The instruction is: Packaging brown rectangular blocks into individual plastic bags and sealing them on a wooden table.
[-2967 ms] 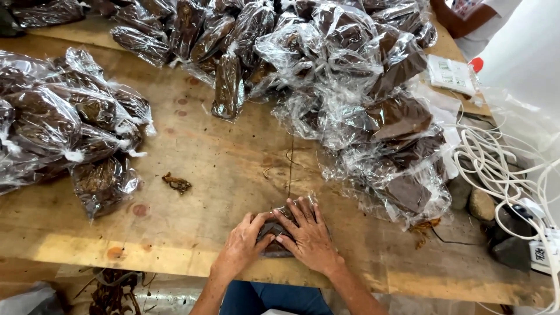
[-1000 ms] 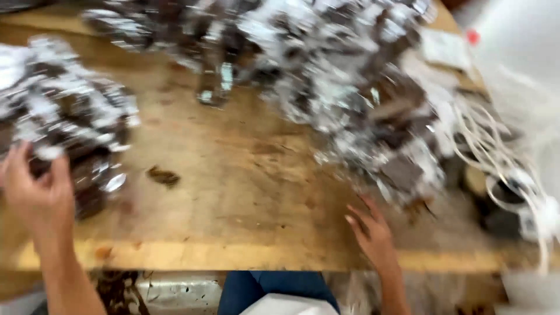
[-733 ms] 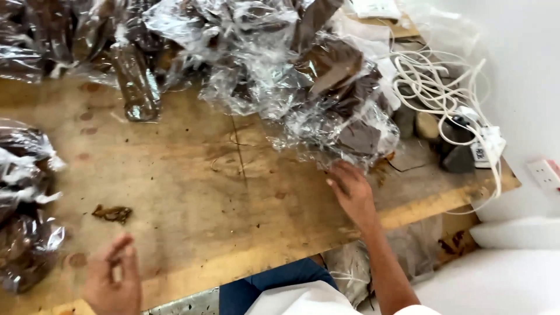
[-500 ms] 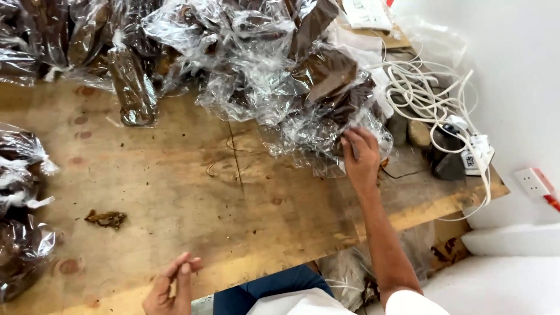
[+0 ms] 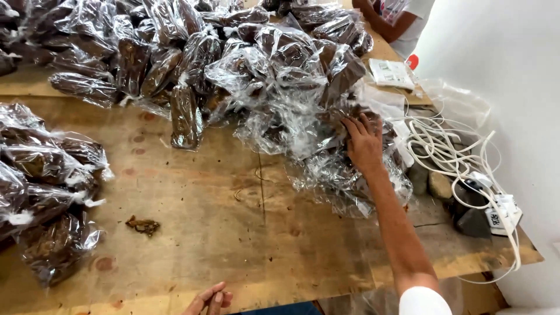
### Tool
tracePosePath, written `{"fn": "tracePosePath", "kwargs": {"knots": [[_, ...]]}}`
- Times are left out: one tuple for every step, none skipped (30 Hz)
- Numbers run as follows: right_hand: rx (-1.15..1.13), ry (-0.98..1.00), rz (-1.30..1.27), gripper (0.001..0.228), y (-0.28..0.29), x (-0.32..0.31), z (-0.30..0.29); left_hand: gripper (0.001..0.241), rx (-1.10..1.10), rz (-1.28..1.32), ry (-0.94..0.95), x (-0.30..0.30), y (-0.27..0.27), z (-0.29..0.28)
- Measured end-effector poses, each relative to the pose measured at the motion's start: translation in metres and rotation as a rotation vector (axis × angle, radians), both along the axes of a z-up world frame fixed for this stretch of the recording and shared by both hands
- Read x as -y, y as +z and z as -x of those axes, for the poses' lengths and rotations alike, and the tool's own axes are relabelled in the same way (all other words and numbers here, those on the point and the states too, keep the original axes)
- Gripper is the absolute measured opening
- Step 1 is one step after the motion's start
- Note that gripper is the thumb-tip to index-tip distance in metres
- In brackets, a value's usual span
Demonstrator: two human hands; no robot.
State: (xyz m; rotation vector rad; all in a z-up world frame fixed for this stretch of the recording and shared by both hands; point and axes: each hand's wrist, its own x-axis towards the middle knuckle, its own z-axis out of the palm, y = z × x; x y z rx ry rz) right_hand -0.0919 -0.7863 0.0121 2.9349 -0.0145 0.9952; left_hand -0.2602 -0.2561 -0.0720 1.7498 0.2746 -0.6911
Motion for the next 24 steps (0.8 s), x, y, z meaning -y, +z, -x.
{"fn": "tracePosePath", "kwargs": {"knots": [[0.002,0.0,0.004,0.066,0.017,-0.015,0.016,0.043,0.002,0.004,0.0,0.004,0.008,-0.002],[0.075,0.0,-0.059,0.051,0.033,-0.029,0.031,0.043,-0.052,0.031,0.031,0.008,0.016,-0.005],[0.145,0.002,-0.121,0.035,0.049,-0.044,0.046,0.043,-0.109,0.059,0.063,0.012,0.024,-0.007],[0.145,0.004,-0.117,0.035,0.055,-0.051,0.06,0.043,-0.109,0.063,0.065,0.026,0.041,-0.005],[0.217,0.145,-0.259,0.014,0.059,-0.058,0.076,0.038,-0.032,0.109,0.233,0.038,0.058,-0.001],[0.289,0.285,-0.401,0.012,0.062,-0.066,0.092,0.032,0.044,0.153,0.402,0.051,0.074,0.003],[0.278,0.288,-0.404,0.012,0.06,-0.084,0.109,0.032,0.035,0.15,0.408,0.052,0.07,-0.002],[0.229,0.124,-0.76,0.013,0.057,-0.101,0.127,0.049,0.162,0.174,0.245,0.052,0.066,-0.007],[0.166,-0.048,-1.108,0.035,0.055,-0.119,0.145,0.07,0.292,0.197,0.083,0.053,0.061,-0.012],[0.156,-0.047,-1.108,0.035,0.03,-0.127,0.148,0.07,0.285,0.197,0.09,0.059,0.059,-0.015],[0.162,0.105,-1.576,0.024,0.005,-0.133,0.151,0.088,0.406,0.239,-0.04,0.066,0.057,-0.019],[0.164,0.263,-2.041,0.019,-0.018,-0.14,0.154,0.108,0.526,0.28,-0.169,0.072,0.056,-0.023],[0.16,0.267,-2.04,0.019,-0.026,-0.16,0.158,0.108,0.528,0.28,-0.164,0.077,0.063,-0.023],[0.055,0.377,-2.151,0.014,-0.033,-0.179,0.163,0.119,0.484,0.357,-0.158,0.081,0.07,-0.022],[-0.056,0.488,-2.257,0.01,-0.04,-0.199,0.168,0.131,0.438,0.433,-0.152,0.085,0.078,-0.022],[-0.061,0.49,-2.257,0.01,-0.049,-0.206,0.168,0.131,0.439,0.432,-0.148,0.088,0.076,-0.023],[-0.127,0.569,-2.28,0.012,-0.058,-0.213,0.171,0.108,0.315,0.446,-0.036,0.09,0.074,-0.023],[-0.194,0.649,-2.301,0.019,-0.068,-0.221,0.173,0.086,0.19,0.458,0.077,0.092,0.071,-0.023],[-0.198,0.644,-2.306,0.019,-0.054,-0.221,0.168,0.086,0.185,0.455,0.079,0.089,0.066,-0.023],[-0.304,0.686,-2.3,0.039,-0.041,-0.222,0.164,0.073,0.237,0.424,-0.001,0.086,0.061,-0.023],[-0.408,0.724,-2.294,0.066,-0.027,-0.222,0.16,0.06,0.286,0.393,-0.082,0.083,0.056,-0.022],[-0.41,0.716,-2.3,0.066,-0.031,-0.22,0.157,0.06,0.278,0.39,-0.082,0.08,0.057,-0.02],[-0.266,0.703,-2.225,0.056,-0.033,-0.216,0.152,0.055,0.259,0.332,-0.102,0.078,0.057,-0.02],[-0.127,0.688,-2.143,0.046,-0.035,-0.213,0.148,0.049,0.239,0.274,-0.122,0.077,0.058,-0.02]]}}
